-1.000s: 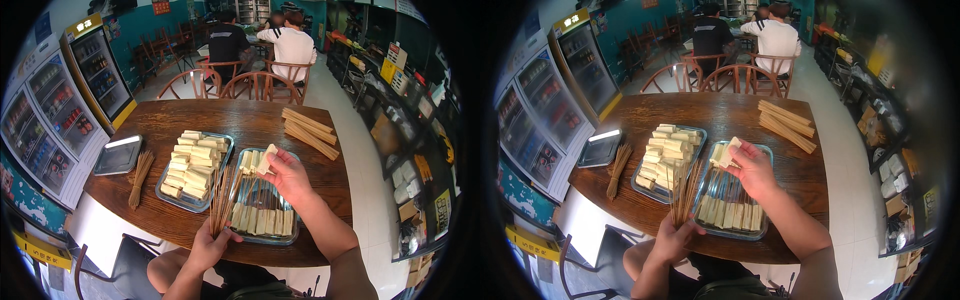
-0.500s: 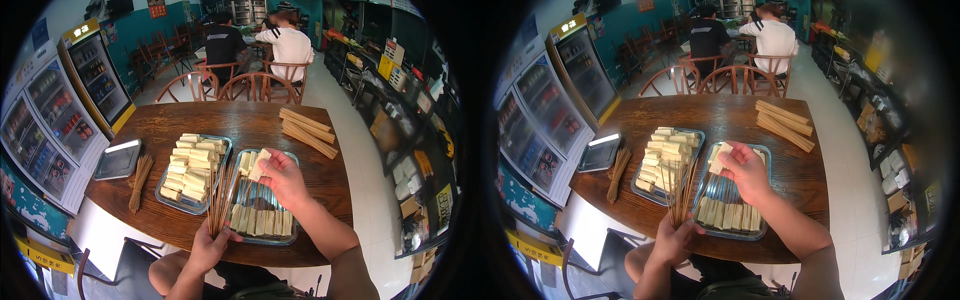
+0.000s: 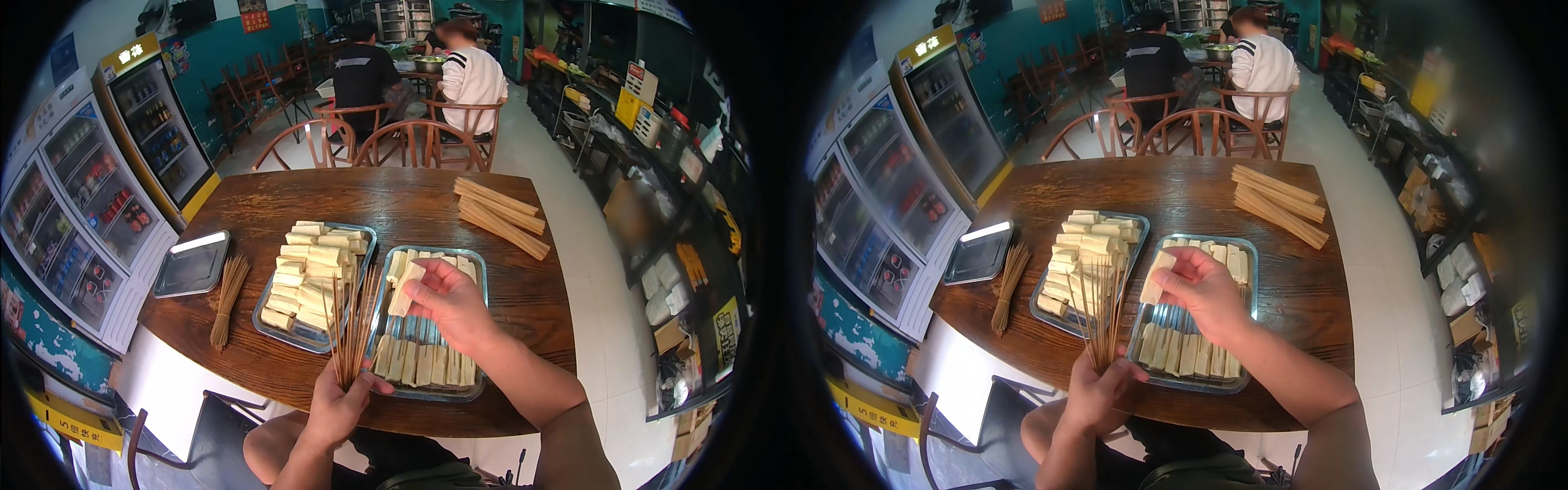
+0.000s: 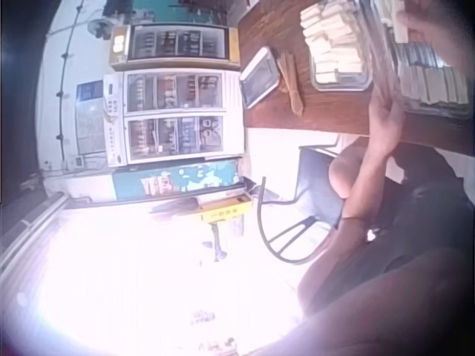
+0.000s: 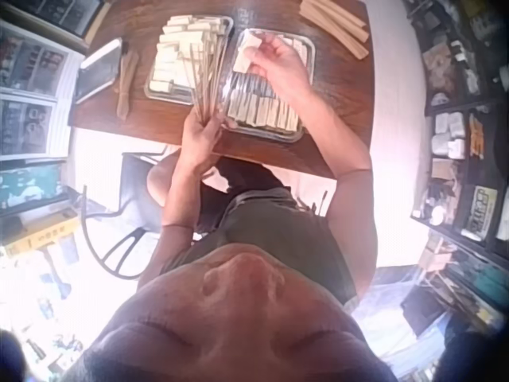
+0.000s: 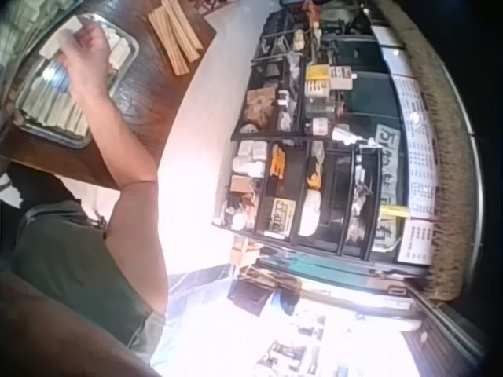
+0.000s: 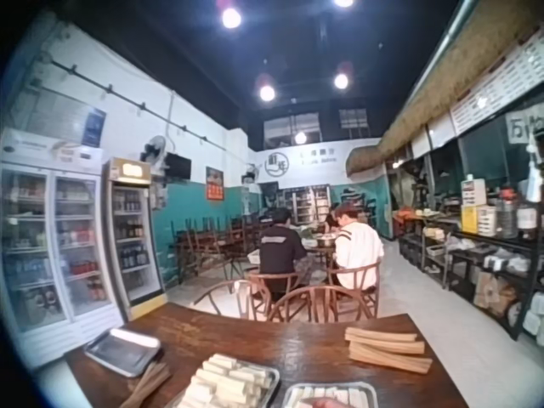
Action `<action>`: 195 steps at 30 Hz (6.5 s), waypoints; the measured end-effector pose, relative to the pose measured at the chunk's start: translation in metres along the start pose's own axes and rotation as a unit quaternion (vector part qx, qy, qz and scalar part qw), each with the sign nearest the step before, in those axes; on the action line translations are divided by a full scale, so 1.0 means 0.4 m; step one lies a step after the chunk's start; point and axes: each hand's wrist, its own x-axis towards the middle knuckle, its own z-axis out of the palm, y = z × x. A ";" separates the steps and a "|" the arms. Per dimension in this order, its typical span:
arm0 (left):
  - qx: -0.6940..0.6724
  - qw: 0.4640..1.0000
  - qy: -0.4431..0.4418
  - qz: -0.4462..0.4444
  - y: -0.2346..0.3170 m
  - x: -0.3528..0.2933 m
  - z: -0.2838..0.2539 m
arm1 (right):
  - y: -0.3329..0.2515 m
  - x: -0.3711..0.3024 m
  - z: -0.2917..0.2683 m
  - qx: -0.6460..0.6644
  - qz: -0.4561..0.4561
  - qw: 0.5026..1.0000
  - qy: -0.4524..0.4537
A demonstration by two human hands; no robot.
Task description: The person repeatedly picks up rectangular tofu blocks from a tray and threads them onto thin wooden skewers, then places the skewered tofu into a second tray. The process is continuous and repetitive throughout the clip.
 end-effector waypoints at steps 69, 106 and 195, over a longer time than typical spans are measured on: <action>-0.113 0.893 0.328 0.288 -0.079 0.113 -0.244 | -0.101 0.053 -0.265 -0.725 -0.044 0.668 0.163; -0.105 0.923 0.297 0.222 -0.141 0.115 -0.312 | 0.242 0.211 0.298 -0.875 -0.215 0.384 -0.203; -0.088 0.995 0.048 0.006 -0.044 -0.045 -0.025 | 0.018 0.008 0.024 -0.019 0.099 0.991 -0.093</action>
